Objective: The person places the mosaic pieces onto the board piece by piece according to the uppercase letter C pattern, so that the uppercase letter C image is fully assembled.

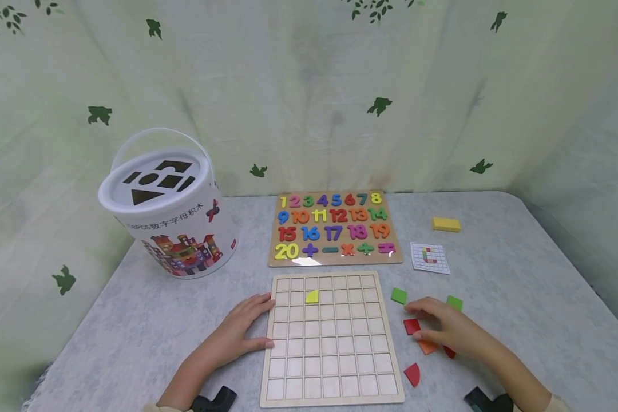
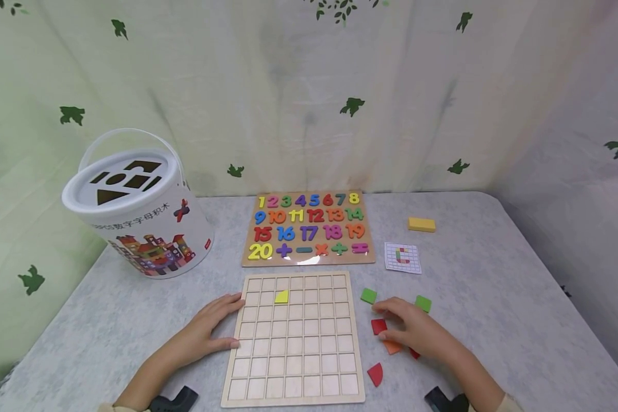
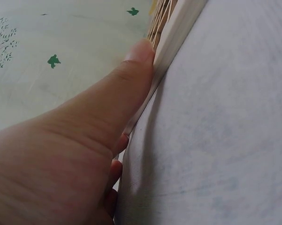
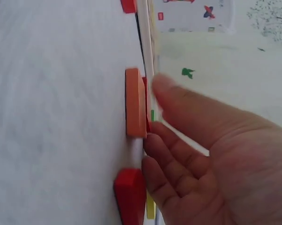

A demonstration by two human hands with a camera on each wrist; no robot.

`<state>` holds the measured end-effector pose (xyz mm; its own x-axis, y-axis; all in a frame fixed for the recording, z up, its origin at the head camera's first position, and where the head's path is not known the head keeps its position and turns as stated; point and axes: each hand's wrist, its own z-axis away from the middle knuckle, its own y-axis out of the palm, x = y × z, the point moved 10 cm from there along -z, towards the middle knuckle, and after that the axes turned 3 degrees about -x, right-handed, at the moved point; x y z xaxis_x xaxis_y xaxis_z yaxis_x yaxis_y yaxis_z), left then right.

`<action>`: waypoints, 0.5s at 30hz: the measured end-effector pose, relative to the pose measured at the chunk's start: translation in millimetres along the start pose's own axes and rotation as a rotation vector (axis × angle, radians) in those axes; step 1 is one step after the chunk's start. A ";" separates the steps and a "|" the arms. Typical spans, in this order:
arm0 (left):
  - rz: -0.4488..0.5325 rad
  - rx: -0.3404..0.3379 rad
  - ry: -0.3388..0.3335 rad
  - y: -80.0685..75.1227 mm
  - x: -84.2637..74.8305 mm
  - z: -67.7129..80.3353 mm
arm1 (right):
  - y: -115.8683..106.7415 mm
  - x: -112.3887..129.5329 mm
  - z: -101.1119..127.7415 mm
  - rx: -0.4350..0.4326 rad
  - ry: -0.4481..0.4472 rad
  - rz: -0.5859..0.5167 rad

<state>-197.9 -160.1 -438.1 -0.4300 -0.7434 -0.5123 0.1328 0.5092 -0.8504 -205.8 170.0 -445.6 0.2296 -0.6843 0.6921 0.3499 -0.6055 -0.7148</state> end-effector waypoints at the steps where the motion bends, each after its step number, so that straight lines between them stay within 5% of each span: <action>1: -0.002 -0.003 0.004 -0.2 -0.4 0.0 | 1.3 -0.7 0.0 0.001 -0.003 0.006; 15: -0.006 0.040 -0.056 3.1 4.3 0.1 | 0.6 14.6 -4.9 -0.014 0.002 0.223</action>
<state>-199.3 -161.7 -442.9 -0.3800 -0.7704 -0.5120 0.1662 0.4876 -0.8571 -206.6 157.7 -436.4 0.2983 -0.8028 0.5163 0.2779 -0.4444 -0.8516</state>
